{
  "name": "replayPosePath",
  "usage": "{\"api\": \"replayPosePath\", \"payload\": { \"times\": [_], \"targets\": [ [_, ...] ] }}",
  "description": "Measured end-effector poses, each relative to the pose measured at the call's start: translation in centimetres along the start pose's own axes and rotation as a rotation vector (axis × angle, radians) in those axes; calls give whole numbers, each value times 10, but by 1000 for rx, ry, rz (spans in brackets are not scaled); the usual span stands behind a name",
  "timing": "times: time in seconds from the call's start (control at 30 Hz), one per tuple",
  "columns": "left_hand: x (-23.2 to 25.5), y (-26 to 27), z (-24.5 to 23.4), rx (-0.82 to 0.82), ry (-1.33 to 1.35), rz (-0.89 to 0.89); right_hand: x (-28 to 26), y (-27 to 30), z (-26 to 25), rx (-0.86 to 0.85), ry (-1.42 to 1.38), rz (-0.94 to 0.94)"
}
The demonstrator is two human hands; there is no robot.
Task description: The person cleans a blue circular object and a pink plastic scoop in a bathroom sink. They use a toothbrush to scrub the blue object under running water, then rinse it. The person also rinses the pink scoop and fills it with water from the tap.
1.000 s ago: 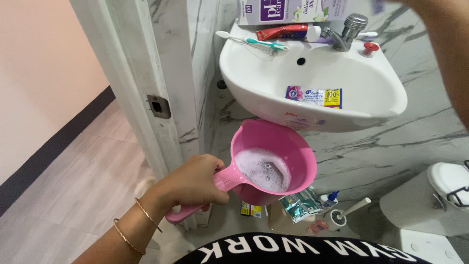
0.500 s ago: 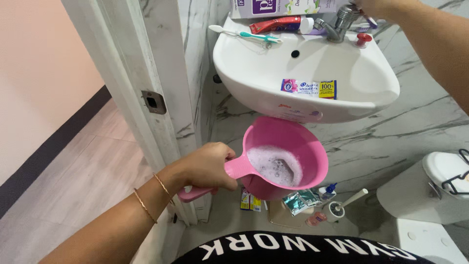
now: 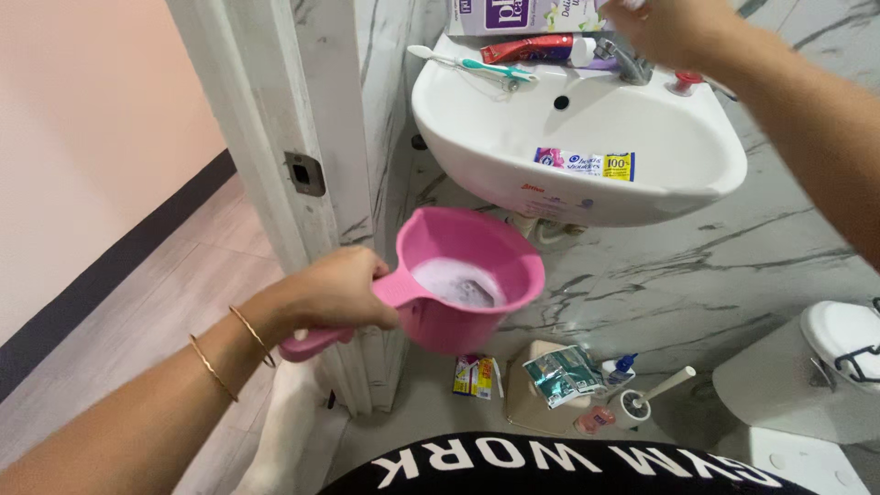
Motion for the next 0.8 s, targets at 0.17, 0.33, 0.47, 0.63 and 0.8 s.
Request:
{"api": "replayPosePath", "payload": {
  "times": [0.17,0.33,0.47,0.63,0.8],
  "targets": [
    [4,23,-12,60,-69,61,-71,33,-40,233,-244,-384],
    [12,51,-21,143,-231,82,-103,60,-53,248,-249,-485],
    [9,89,-33,238,-185,-8,-116,71,-64,212,-324,-514],
    [12,131,-58,295,-26,-118,-125,71,-78,256,-341,-565],
    [48,143,-98,444,-94,53,-121,54,-83,63,-524,-384]
  ]
}}
Point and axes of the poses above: each hand's wrist, its own y-axis away from the middle knuckle, its own z-axis out of the palm, x = y × z, the point moved 5 cm from there along -y, towards the middle knuckle, and after that the axes turned 10 degrees about y, right-handed, at the moved point
